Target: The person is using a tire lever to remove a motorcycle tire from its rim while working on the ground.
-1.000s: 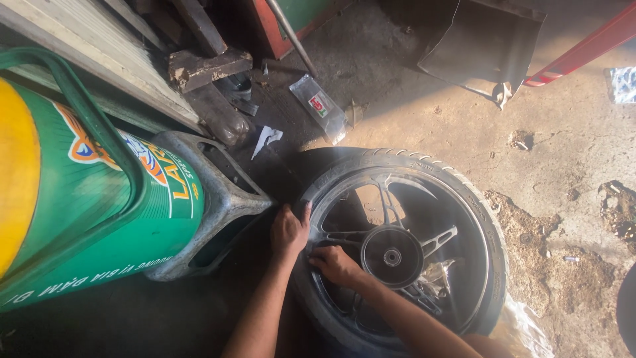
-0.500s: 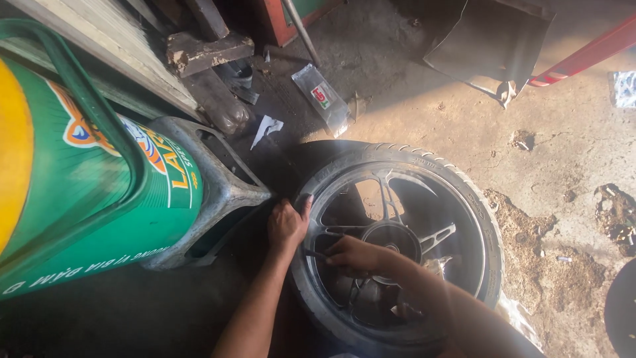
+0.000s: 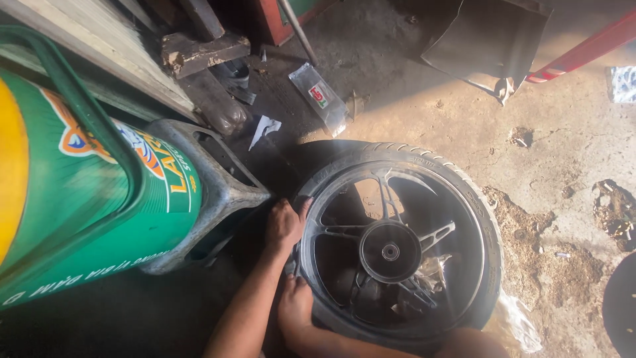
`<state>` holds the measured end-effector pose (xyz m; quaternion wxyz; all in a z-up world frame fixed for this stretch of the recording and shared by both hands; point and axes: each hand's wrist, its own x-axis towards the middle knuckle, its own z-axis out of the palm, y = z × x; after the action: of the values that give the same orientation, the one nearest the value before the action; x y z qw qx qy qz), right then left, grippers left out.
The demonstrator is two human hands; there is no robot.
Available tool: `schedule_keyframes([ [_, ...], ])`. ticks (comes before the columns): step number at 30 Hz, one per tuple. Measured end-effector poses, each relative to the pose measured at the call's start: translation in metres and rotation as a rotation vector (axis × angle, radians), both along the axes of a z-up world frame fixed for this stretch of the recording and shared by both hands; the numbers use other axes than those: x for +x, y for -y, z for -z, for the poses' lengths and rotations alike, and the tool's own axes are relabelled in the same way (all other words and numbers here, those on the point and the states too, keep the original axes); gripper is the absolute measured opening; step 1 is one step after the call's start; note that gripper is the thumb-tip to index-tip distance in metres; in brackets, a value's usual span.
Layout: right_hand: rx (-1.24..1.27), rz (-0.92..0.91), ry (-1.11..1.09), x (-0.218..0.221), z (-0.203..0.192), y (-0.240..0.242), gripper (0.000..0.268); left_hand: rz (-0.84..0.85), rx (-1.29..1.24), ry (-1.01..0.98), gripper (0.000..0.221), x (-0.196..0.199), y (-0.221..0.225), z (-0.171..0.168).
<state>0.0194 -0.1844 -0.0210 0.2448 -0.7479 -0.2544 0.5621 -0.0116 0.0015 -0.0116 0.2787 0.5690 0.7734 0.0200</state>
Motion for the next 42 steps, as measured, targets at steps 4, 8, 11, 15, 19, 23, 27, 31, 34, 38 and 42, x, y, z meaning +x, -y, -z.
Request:
schedule_keyframes([
  [4, -0.034, 0.068, 0.058, -0.014, -0.014, 0.000, 0.042, 0.029, 0.007, -0.042, 0.077, 0.005, -0.005, -0.013],
  [8, -0.076, 0.076, -0.002, -0.030, 0.008, 0.007, 0.046, 0.031, -0.020, -0.062, 0.075, 0.005, -0.004, -0.013],
  [11, 0.059, 0.021, 0.340, -0.044, 0.137, 0.067, 0.042, 0.043, 0.000, -0.095, 0.074, 0.008, 0.000, -0.001],
  [15, 0.165, -0.215, 0.223, -0.064, 0.203, 0.157, 0.035, 0.019, 0.016, -0.099, 0.072, 0.009, -0.002, 0.007],
  [19, 0.266, -0.445, 0.109, -0.040, 0.189, 0.188, 0.037, 0.028, 0.083, -0.040, 0.071, 0.003, -0.010, 0.001],
  [23, 0.292, -0.647, 0.033, 0.062, 0.081, 0.120, 0.043, -0.006, 0.000, -0.015, 0.074, 0.005, -0.003, -0.015],
  [27, 0.288, -0.693, -0.113, 0.127, -0.078, -0.008, 0.050, -0.012, -0.028, -0.031, 0.075, 0.005, -0.005, -0.022],
  [31, 0.374, -0.867, 0.066, 0.165, -0.067, -0.045, 0.039, -0.004, 0.000, -0.038, 0.076, 0.006, -0.001, -0.021],
  [34, 0.558, -0.953, 0.057, 0.177, 0.004, -0.047, 0.029, -0.008, 0.009, -0.038, 0.076, 0.006, -0.002, -0.027],
  [38, 0.122, -1.021, -0.017, 0.157, -0.045, -0.074, 0.035, -0.012, 0.015, -0.045, 0.076, 0.007, -0.001, -0.024],
  [42, 0.205, -1.049, -0.024, 0.148, -0.022, -0.077, 0.031, 0.007, 0.026, -0.041, 0.076, 0.007, -0.002, -0.024],
])
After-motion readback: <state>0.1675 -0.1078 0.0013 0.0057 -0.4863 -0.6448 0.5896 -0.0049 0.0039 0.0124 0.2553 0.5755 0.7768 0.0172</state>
